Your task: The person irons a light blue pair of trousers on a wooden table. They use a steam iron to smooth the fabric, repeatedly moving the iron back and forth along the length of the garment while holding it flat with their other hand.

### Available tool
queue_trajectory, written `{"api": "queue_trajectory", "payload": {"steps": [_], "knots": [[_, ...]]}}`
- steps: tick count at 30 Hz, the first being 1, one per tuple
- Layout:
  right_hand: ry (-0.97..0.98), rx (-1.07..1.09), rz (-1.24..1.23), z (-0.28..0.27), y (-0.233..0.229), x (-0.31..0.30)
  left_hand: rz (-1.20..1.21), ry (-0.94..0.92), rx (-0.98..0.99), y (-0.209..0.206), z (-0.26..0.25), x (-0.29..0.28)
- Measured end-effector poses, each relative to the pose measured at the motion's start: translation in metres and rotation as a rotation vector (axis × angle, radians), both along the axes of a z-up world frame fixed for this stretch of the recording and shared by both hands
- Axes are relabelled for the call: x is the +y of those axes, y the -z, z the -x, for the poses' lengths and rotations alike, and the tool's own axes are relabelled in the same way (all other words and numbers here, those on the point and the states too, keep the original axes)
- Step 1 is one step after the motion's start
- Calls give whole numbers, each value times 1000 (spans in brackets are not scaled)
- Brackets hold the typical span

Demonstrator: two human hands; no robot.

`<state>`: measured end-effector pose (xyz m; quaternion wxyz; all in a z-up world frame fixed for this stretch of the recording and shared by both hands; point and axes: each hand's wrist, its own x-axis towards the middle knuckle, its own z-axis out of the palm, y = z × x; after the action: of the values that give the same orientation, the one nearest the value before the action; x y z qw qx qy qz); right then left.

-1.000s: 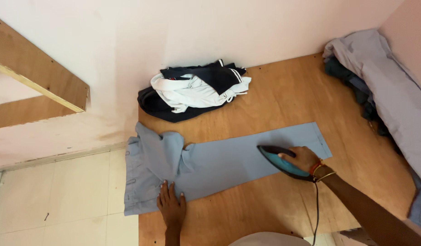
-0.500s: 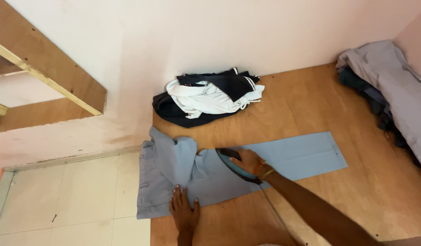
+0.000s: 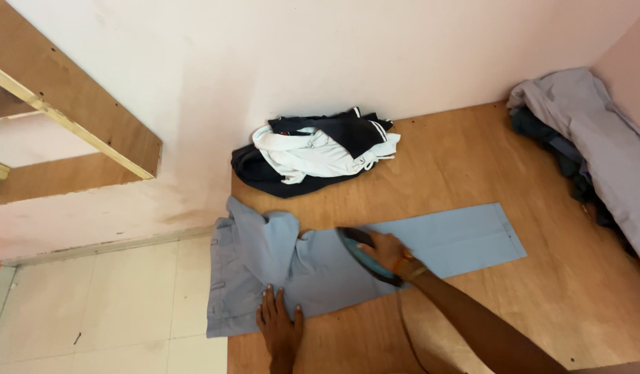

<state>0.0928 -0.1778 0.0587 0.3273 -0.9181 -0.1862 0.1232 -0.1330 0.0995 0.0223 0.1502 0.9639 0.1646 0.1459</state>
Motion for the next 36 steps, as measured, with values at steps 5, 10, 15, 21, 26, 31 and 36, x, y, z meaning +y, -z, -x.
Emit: {"api": "queue_trajectory", "payload": {"steps": [5, 10, 15, 21, 26, 31, 36], "knots": [[294, -93, 207, -3, 52, -126, -12, 4, -29, 3, -2, 0], [591, -90, 343, -19, 44, -238, 21, -21, 52, 8, -8, 0], [685, 106, 280, -22, 20, -287, 49, -162, -17, 7, -32, -26], [453, 234, 233, 7, 15, -255, 59, 338, -242, -7, -74, -78], [86, 165, -44, 35, 19, -162, 81, 518, -43, 8, -129, -100], [106, 81, 49, 51, 12, -65, 102, 499, 23, 29, -138, -104], [285, -1, 216, 15, 45, -52, 30, 502, 18, 29, -137, -102]]}}
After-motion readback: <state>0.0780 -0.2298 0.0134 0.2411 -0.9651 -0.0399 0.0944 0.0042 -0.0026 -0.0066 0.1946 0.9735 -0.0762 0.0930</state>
